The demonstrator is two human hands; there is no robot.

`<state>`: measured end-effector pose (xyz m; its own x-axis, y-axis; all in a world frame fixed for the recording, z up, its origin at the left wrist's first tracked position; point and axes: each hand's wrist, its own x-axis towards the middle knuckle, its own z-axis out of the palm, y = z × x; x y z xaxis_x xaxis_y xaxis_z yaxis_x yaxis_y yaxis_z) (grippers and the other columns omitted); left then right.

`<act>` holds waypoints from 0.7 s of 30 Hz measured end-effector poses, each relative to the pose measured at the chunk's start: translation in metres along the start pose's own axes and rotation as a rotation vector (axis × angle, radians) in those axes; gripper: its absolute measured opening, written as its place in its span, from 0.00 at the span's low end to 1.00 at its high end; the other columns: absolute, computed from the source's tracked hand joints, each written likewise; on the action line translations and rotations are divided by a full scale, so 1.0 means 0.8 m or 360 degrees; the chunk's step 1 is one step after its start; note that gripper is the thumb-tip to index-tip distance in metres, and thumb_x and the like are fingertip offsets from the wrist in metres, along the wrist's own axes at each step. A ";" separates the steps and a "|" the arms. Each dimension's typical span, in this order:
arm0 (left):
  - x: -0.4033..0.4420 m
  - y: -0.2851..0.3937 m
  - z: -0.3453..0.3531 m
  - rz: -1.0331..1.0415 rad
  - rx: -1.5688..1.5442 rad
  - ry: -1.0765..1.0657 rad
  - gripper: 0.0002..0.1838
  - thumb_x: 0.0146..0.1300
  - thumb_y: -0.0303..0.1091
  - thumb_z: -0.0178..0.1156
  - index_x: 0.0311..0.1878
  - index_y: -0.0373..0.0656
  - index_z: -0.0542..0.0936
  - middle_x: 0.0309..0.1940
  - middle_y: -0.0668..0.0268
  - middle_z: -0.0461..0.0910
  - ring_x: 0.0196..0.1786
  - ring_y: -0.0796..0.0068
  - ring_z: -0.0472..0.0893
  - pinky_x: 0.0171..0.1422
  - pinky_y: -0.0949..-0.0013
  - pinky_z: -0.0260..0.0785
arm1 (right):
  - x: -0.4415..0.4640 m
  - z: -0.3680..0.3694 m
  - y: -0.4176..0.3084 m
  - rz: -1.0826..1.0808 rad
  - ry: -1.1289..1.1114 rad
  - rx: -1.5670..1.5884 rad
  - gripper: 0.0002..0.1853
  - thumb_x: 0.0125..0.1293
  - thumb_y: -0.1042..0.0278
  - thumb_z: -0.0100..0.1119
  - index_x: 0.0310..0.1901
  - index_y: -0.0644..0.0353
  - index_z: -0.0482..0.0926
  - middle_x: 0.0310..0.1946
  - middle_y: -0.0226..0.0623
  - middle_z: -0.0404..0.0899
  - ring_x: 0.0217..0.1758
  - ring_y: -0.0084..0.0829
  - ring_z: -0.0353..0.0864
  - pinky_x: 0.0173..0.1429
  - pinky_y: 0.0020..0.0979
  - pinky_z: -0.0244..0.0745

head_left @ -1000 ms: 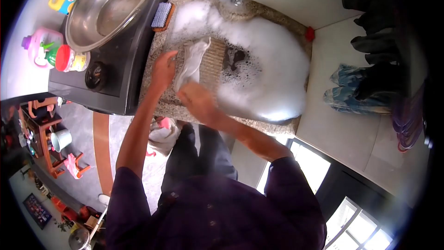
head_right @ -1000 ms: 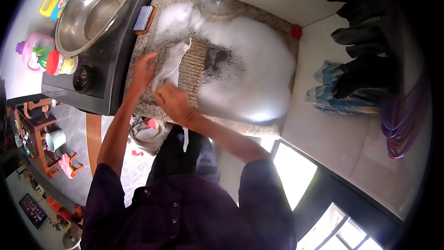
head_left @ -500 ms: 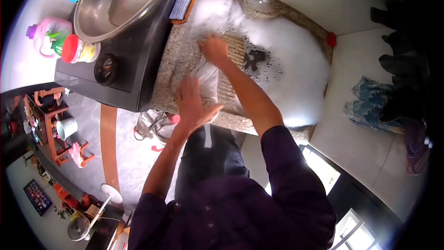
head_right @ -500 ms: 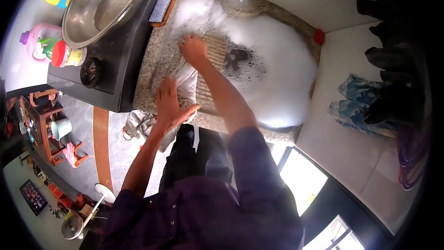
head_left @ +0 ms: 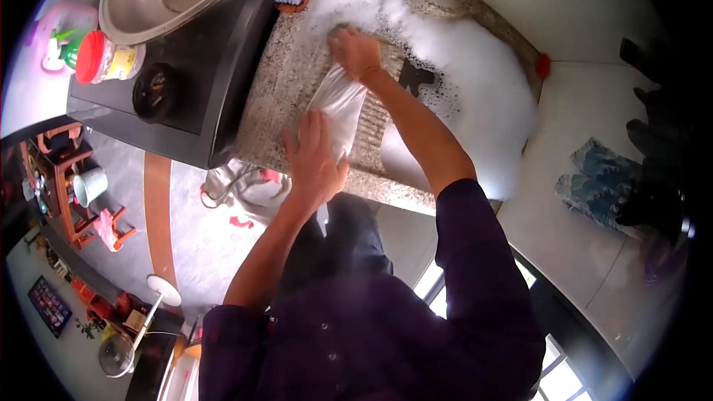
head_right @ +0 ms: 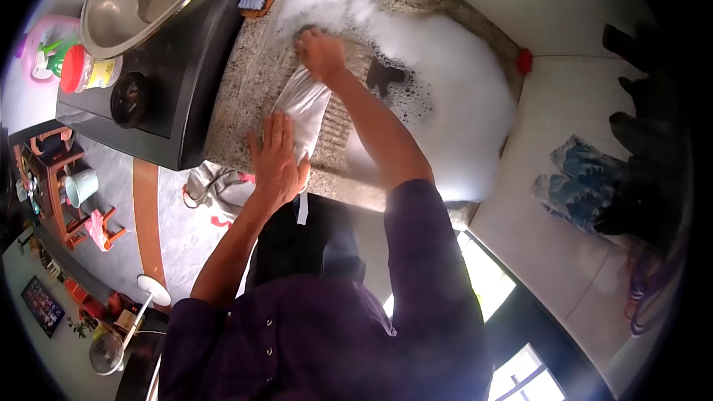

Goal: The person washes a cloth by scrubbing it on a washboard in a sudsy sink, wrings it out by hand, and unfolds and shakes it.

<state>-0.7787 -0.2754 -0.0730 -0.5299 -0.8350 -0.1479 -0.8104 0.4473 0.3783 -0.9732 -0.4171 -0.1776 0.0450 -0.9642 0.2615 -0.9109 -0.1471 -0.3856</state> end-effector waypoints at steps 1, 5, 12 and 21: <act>-0.001 0.001 -0.002 0.0003 0.0017 -0.0010 0.47 0.59 0.46 0.62 0.74 0.28 0.55 0.75 0.46 0.53 0.78 0.47 0.52 0.77 0.32 0.38 | 0.000 -0.009 -0.007 0.0017 0.0071 0.0042 0.15 0.67 0.55 0.58 0.29 0.57 0.77 0.26 0.42 0.77 0.32 0.40 0.80 0.34 0.44 0.75; 0.000 -0.003 0.006 0.0014 0.0040 0.0007 0.47 0.58 0.47 0.63 0.74 0.29 0.56 0.75 0.46 0.53 0.78 0.47 0.53 0.77 0.31 0.39 | -0.067 -0.079 -0.101 0.0023 0.0232 0.0315 0.15 0.63 0.55 0.63 0.25 0.54 0.76 0.23 0.34 0.78 0.23 0.33 0.79 0.25 0.39 0.73; 0.005 0.001 0.006 0.0014 0.0060 0.0017 0.47 0.58 0.50 0.64 0.72 0.28 0.58 0.75 0.46 0.55 0.78 0.47 0.53 0.76 0.30 0.41 | -0.010 0.005 -0.006 0.0264 0.0174 0.0223 0.09 0.62 0.60 0.60 0.28 0.55 0.80 0.28 0.40 0.80 0.27 0.40 0.78 0.33 0.47 0.71; -0.010 -0.010 0.022 -0.0047 -0.0027 0.0236 0.54 0.56 0.56 0.65 0.74 0.27 0.54 0.73 0.40 0.57 0.78 0.41 0.52 0.77 0.32 0.35 | -0.145 -0.048 -0.113 0.0064 0.0072 0.0249 0.14 0.63 0.53 0.61 0.30 0.57 0.81 0.31 0.44 0.81 0.36 0.45 0.81 0.39 0.43 0.75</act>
<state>-0.7720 -0.2666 -0.0907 -0.4625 -0.8863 -0.0230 -0.8199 0.4176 0.3916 -0.9114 -0.2836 -0.1392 -0.0118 -0.9595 0.2816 -0.8364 -0.1448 -0.5287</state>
